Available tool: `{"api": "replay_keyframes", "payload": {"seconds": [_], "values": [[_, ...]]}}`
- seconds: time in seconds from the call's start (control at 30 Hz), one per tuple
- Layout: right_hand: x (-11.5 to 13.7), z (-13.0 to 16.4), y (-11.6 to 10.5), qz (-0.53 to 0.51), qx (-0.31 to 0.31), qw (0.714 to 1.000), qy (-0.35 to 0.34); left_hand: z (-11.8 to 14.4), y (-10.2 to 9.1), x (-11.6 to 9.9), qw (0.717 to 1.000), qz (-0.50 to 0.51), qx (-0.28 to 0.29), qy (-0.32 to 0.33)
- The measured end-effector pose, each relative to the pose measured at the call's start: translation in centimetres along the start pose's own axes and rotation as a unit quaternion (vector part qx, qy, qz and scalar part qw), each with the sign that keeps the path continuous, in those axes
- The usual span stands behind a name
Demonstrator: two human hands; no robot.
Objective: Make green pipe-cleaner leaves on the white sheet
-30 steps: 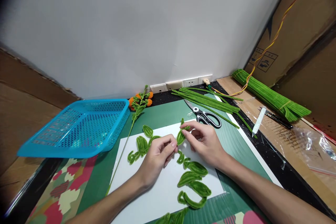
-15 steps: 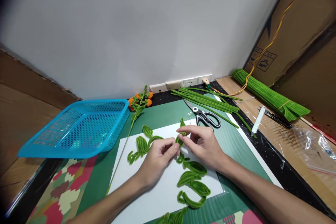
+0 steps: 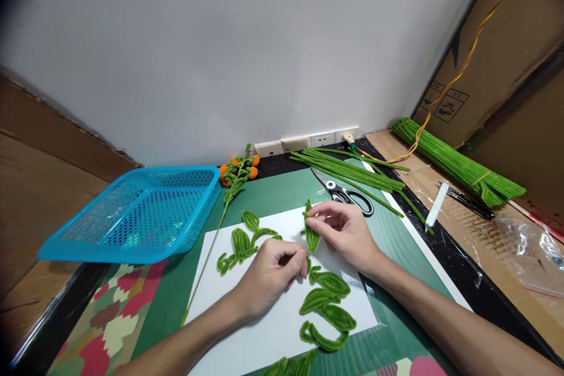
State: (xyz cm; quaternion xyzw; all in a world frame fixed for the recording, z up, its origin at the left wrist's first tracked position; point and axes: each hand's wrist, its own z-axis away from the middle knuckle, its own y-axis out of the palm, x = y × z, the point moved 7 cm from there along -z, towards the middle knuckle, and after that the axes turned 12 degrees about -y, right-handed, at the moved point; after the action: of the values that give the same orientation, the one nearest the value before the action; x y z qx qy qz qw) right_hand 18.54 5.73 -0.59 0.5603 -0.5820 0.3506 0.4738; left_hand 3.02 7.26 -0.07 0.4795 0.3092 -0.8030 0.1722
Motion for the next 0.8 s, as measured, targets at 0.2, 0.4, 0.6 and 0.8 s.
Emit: {"api": "replay_keyframes", "payload": {"seconds": [0.2, 0.4, 0.6, 0.8], "values": [[0.1, 0.2, 0.6, 0.003, 0.037, 0.999, 0.013, 0.0, -0.3, -0.4, 0.999, 0.03, -0.021, 0.015], [0.2, 0.3, 1.3, 0.032, 0.08, 0.996, 0.026, -0.6, -1.0, 0.4, 0.984, 0.166, -0.062, 0.005], [0.5, 0.5, 1.3, 0.041, 0.085, 0.995, 0.022, -0.6, -0.9, 0.5, 0.98, 0.194, -0.052, -0.004], [1.0, 0.5, 1.1, 0.039, 0.076, 0.996, -0.012, -0.6, -1.2, 0.4, 0.972, 0.226, -0.064, 0.003]]}}
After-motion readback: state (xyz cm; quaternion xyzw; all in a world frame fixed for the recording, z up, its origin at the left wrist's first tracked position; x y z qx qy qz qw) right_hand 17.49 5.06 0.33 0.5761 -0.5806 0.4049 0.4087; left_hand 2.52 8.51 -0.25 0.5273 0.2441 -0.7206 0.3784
